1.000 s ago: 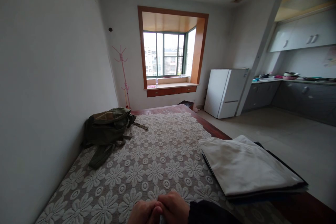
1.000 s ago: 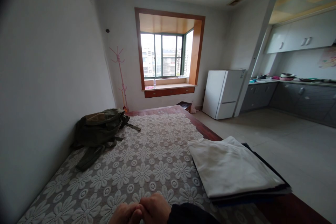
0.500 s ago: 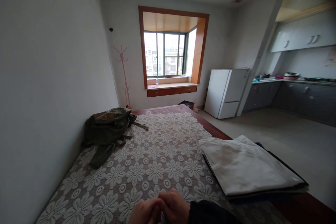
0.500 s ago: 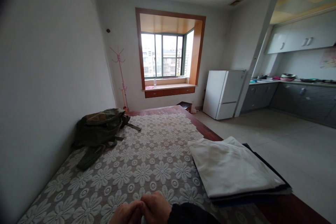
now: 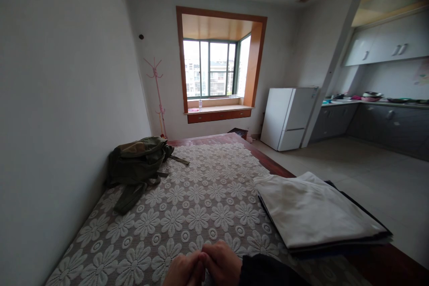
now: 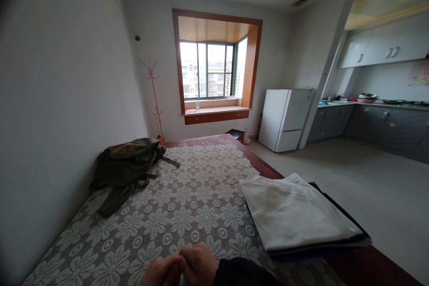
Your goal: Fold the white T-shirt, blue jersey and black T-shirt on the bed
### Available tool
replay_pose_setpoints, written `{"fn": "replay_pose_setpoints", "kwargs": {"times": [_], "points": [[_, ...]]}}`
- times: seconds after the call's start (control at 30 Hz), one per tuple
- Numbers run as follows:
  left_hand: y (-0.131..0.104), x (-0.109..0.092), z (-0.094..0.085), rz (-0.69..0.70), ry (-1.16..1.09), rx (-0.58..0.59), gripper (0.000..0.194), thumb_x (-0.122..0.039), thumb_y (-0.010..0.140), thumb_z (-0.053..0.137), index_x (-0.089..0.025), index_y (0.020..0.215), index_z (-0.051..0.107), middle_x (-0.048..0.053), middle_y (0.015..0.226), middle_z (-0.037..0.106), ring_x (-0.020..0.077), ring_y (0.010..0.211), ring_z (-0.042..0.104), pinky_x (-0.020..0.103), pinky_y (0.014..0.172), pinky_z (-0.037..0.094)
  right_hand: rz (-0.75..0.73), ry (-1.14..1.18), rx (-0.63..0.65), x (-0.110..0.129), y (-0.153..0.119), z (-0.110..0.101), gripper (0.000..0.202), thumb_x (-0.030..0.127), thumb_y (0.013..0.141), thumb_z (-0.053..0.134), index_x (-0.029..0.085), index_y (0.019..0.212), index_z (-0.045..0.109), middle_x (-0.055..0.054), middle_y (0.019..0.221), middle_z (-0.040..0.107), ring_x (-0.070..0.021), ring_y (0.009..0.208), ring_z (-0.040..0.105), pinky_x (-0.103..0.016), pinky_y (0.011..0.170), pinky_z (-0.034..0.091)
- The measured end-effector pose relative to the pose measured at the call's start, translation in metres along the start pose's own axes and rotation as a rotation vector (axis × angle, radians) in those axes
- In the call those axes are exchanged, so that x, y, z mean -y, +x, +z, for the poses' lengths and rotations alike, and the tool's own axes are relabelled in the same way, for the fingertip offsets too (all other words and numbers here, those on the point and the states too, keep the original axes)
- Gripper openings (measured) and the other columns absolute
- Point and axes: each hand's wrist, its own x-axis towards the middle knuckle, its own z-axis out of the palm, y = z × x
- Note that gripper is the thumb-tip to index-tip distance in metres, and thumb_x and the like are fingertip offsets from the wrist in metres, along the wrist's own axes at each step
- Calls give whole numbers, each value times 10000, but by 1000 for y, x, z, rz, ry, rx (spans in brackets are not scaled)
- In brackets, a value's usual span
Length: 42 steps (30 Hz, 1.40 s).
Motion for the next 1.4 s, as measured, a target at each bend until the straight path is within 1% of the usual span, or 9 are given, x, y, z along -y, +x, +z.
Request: {"fn": "replay_pose_setpoints", "kwargs": {"times": [0.13, 0.23, 0.4, 0.6, 0.8, 0.97, 1.17, 1.4], "points": [[1, -3, -2, -1, -23, -2, 539, -596, 1029, 307, -220, 791, 611, -9, 546, 555, 121, 465, 479, 224, 493, 363, -10, -26, -1, 2, 1, -1, 655, 643, 1041, 158, 211, 698, 511, -21, 606, 607, -125, 537, 514, -265, 555, 327], [2, -6, -4, 1, -46, 13, 504, -569, 1033, 332, -218, 789, 600, -10, 563, 556, 119, 486, 497, 224, 505, 359, -14, -27, -8, 4, 0, -2, 651, 646, 1039, 152, 211, 698, 495, -17, 601, 601, -122, 531, 508, -269, 549, 316], [3, -8, -5, 10, -46, -1, 496, -565, 1035, 331, -222, 775, 577, -9, 558, 550, 123, 489, 506, 227, 498, 349, -17, -7, -7, 4, 0, -3, 639, 629, 1050, 175, 208, 730, 534, -32, 632, 652, -133, 557, 565, -254, 562, 359], [2, -5, -3, 3, -19, 0, 569, -604, 1037, 246, -226, 782, 586, -2, 550, 559, 130, 480, 524, 226, 489, 358, -19, 39, 13, 5, 0, -4, 649, 612, 1062, 185, 202, 736, 569, -48, 691, 719, -135, 612, 648, -224, 593, 417], [1, -6, -4, -14, 1, 15, 606, -627, 1031, 212, -229, 797, 605, 10, 564, 580, 139, 489, 535, 230, 503, 375, 10, 46, 4, 9, 0, -5, 662, 629, 1064, 206, 206, 716, 577, -31, 683, 707, -131, 633, 651, -223, 623, 433], [1, -6, -4, -18, -8, 10, 594, -638, 1022, 251, -227, 807, 622, 19, 576, 604, 146, 502, 556, 233, 510, 389, 30, 61, 2, 9, -1, -5, 670, 668, 1047, 240, 208, 704, 586, -20, 639, 668, -134, 625, 626, -228, 637, 436], [0, -8, -4, -3, 4, -15, 572, -591, 1042, 249, -220, 809, 615, 20, 597, 618, 141, 512, 549, 234, 517, 379, 26, 53, 11, 7, -1, -5, 655, 631, 1060, 245, 203, 720, 605, -22, 639, 661, -133, 611, 609, -233, 634, 428], [1, -5, -3, -15, 5, 8, 552, -585, 1042, 268, -216, 821, 614, 22, 607, 626, 142, 515, 545, 238, 522, 373, 40, 7, 10, 8, -2, -5, 647, 604, 1071, 241, 197, 722, 604, -24, 656, 668, -128, 612, 601, -233, 645, 421]]}}
